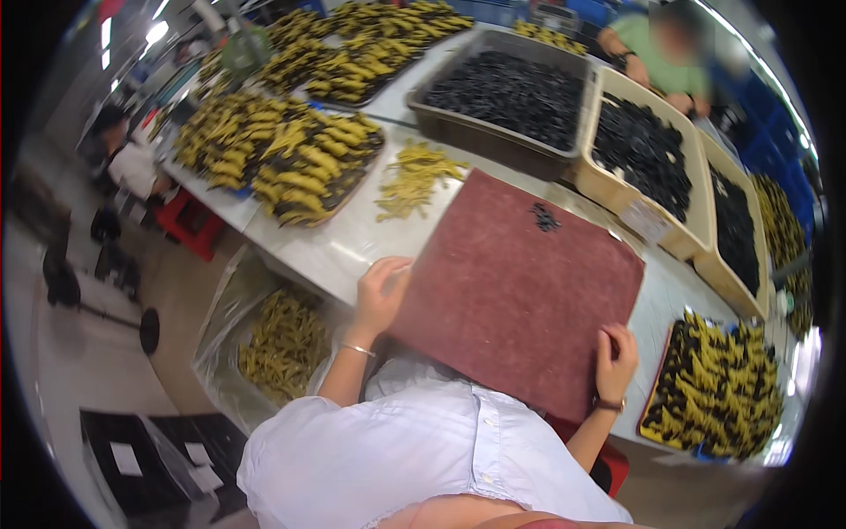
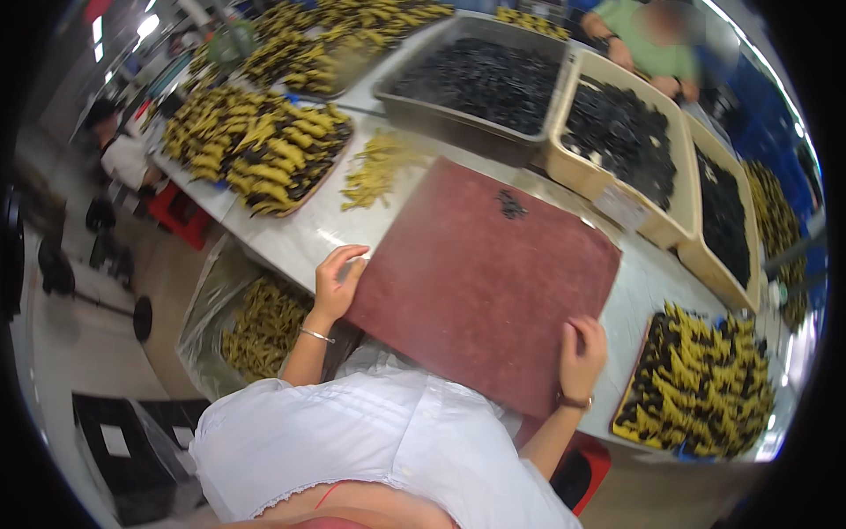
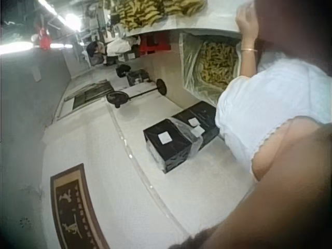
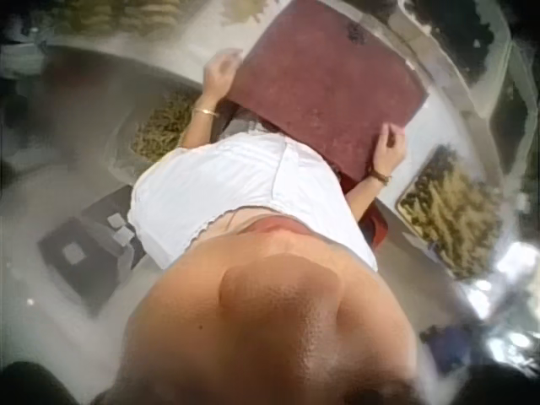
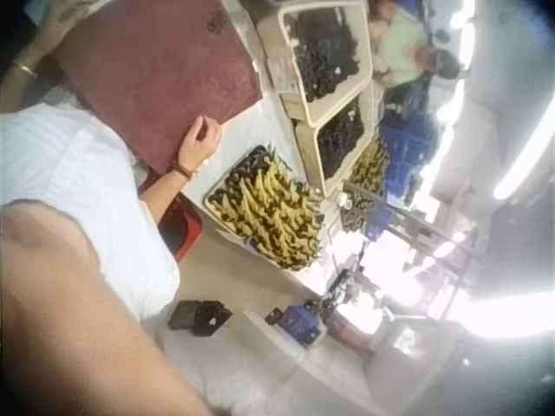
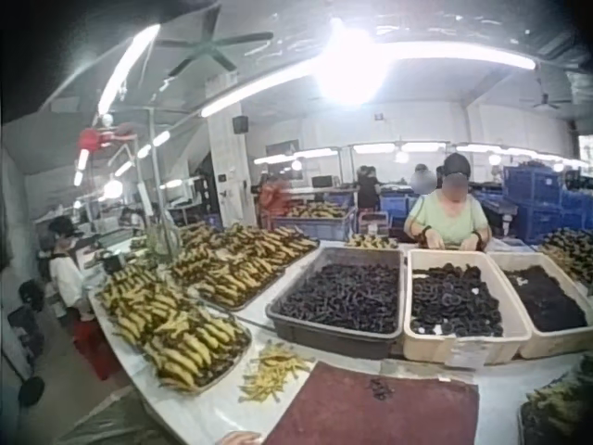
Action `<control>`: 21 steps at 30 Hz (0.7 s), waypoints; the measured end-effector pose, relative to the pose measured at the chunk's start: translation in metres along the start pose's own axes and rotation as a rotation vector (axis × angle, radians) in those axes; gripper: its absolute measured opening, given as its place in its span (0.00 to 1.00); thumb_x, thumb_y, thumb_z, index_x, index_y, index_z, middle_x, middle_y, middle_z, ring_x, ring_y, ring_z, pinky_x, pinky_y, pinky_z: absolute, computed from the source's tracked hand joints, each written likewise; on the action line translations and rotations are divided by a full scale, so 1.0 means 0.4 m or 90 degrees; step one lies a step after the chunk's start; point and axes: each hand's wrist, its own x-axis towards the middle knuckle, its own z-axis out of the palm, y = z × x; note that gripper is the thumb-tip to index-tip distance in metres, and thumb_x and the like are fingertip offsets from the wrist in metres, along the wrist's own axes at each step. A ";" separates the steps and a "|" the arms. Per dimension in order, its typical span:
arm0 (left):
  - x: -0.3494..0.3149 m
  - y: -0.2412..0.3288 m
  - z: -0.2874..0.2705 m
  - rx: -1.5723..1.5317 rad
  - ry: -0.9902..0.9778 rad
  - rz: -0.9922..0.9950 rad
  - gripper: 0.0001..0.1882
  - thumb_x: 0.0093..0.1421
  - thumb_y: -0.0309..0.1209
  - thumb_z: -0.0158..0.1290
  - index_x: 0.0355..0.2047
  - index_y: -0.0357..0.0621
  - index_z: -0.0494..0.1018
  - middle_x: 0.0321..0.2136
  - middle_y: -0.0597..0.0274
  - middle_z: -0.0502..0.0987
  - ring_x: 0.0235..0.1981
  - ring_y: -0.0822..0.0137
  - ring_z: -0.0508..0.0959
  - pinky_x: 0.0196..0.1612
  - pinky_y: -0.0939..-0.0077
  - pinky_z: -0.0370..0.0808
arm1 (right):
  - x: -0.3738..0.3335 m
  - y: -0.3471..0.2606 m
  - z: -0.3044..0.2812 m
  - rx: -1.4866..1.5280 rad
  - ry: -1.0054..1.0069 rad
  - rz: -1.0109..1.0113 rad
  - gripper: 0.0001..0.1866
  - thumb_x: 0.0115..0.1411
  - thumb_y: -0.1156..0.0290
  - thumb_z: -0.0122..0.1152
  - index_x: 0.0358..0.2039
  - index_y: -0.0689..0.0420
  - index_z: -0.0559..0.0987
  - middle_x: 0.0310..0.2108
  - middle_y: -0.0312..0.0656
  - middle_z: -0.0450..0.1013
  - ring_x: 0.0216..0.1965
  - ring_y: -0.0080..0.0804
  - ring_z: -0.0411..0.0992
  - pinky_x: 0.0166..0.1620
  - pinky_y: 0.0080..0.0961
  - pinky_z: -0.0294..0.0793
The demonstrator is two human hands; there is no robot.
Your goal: The person assembles toy motorcycles by attaching wheels and frame components together by hand, then stacks the completed toy motorcycles onto a tray.
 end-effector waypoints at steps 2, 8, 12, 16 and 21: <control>-0.042 -0.064 -0.059 -0.017 0.020 -0.079 0.10 0.57 0.27 0.53 0.39 0.38 0.76 0.36 0.53 0.78 0.39 0.60 0.78 0.43 0.72 0.73 | -0.042 0.056 -0.034 -0.041 0.080 0.129 0.07 0.58 0.73 0.57 0.28 0.64 0.75 0.27 0.42 0.72 0.29 0.27 0.68 0.34 0.23 0.68; -0.009 -0.116 -0.091 -0.245 0.052 -0.238 0.12 0.61 0.32 0.51 0.41 0.37 0.75 0.31 0.61 0.78 0.30 0.74 0.77 0.34 0.80 0.73 | -0.118 0.150 -0.108 -0.084 0.116 0.179 0.20 0.63 0.62 0.52 0.20 0.64 0.64 0.17 0.34 0.57 0.23 0.22 0.54 0.27 0.24 0.58; -0.003 -0.118 -0.068 0.024 0.130 -0.173 0.19 0.60 0.37 0.52 0.49 0.41 0.71 0.38 0.52 0.76 0.40 0.63 0.76 0.43 0.71 0.71 | -0.159 0.094 -0.136 -0.124 0.079 0.150 0.20 0.64 0.62 0.51 0.21 0.64 0.65 0.17 0.35 0.55 0.23 0.25 0.53 0.27 0.25 0.57; -0.005 -0.111 -0.076 0.236 0.165 -0.057 0.34 0.61 0.51 0.44 0.63 0.51 0.53 0.63 0.44 0.46 0.63 0.43 0.49 0.62 0.52 0.45 | -0.193 0.124 -0.125 -0.129 0.046 0.101 0.15 0.64 0.65 0.49 0.26 0.65 0.70 0.22 0.39 0.62 0.26 0.29 0.59 0.32 0.26 0.61; 0.010 -0.112 -0.069 0.285 0.065 -0.029 0.37 0.61 0.57 0.38 0.66 0.56 0.47 0.66 0.44 0.37 0.65 0.40 0.39 0.61 0.42 0.38 | -0.177 0.088 -0.122 -0.252 0.048 0.016 0.12 0.65 0.69 0.47 0.34 0.66 0.73 0.32 0.46 0.69 0.35 0.40 0.66 0.41 0.32 0.64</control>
